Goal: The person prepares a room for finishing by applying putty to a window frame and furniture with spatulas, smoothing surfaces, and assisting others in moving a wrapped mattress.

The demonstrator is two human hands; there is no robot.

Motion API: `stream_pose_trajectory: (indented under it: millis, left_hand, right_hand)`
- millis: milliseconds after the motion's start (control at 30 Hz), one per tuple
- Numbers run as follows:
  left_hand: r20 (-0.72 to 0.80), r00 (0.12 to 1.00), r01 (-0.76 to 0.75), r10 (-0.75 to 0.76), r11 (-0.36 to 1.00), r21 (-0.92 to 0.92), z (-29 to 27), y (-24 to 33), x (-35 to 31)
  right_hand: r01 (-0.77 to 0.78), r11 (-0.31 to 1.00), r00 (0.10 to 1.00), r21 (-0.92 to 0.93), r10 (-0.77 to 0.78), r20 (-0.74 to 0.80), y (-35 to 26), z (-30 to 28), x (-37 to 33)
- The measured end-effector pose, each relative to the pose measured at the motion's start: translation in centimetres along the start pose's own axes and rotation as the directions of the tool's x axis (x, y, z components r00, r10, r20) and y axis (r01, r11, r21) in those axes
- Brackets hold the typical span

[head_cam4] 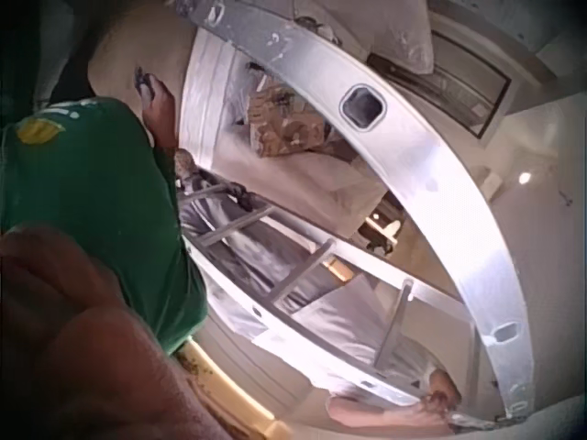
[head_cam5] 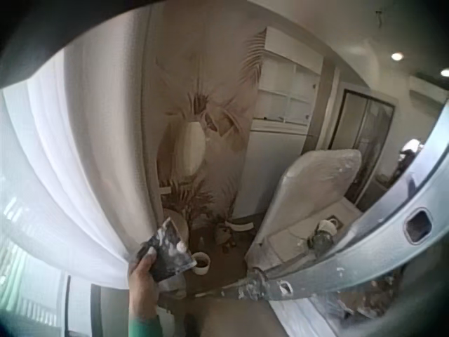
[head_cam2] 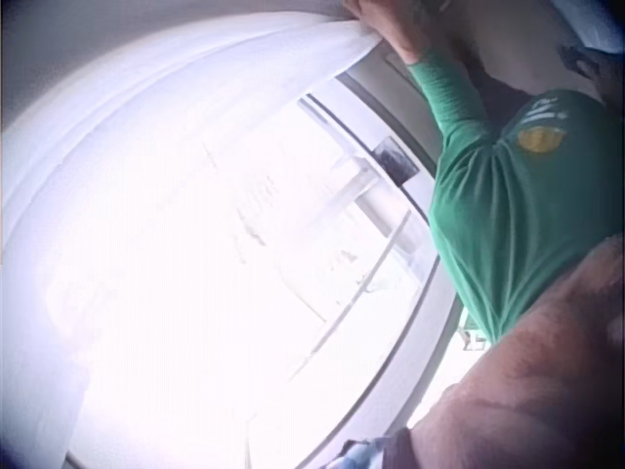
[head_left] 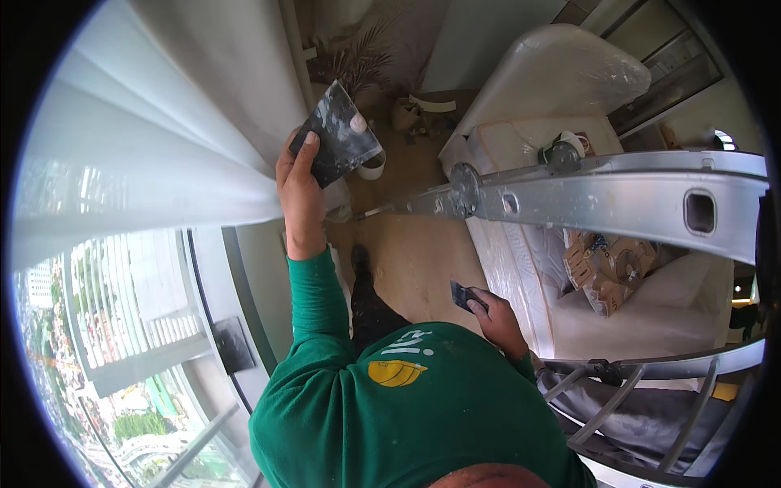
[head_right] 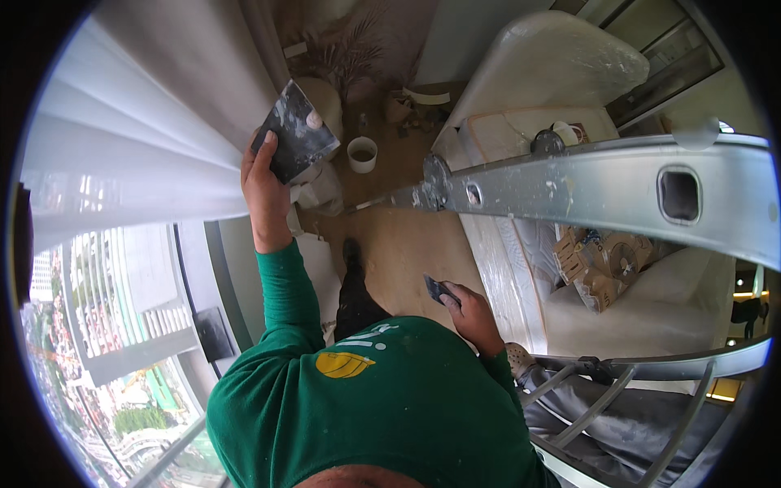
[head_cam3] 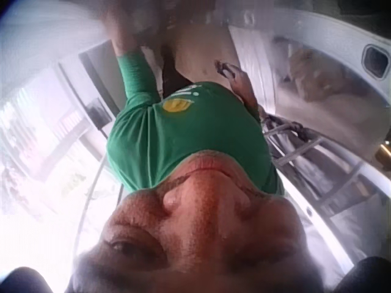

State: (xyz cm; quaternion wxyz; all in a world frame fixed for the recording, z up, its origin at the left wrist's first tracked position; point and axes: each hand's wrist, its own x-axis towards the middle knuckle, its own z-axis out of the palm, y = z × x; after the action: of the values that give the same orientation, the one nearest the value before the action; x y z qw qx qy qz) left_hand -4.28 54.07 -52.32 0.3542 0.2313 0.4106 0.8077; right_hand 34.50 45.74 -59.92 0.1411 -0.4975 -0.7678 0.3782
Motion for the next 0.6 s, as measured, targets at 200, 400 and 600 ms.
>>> stream_pose_trajectory:
  millis: [200, 400, 600]
  left_hand:
    - [0.155, 0.982, 0.077, -0.106, 0.98, 0.184, 0.6, -1.3, 8.6]
    - [0.147, 0.97, 0.161, -0.194, 0.964, 0.214, -2.3, -3.5, 14.0]
    - [0.066, 0.993, 0.072, -0.102, 0.929, 0.362, -1.8, -3.9, 16.7]
  right_hand:
    - [0.33, 0.927, 0.931, -0.178, -0.289, 0.221, -9.2, 0.1, 14.9]
    - [0.506, 0.81, 0.862, -0.295, -0.484, 0.149, -13.1, 0.1, 22.7]
    - [0.415, 0.84, 0.902, -0.351, -0.43, 0.036, -14.3, -1.9, 23.8]
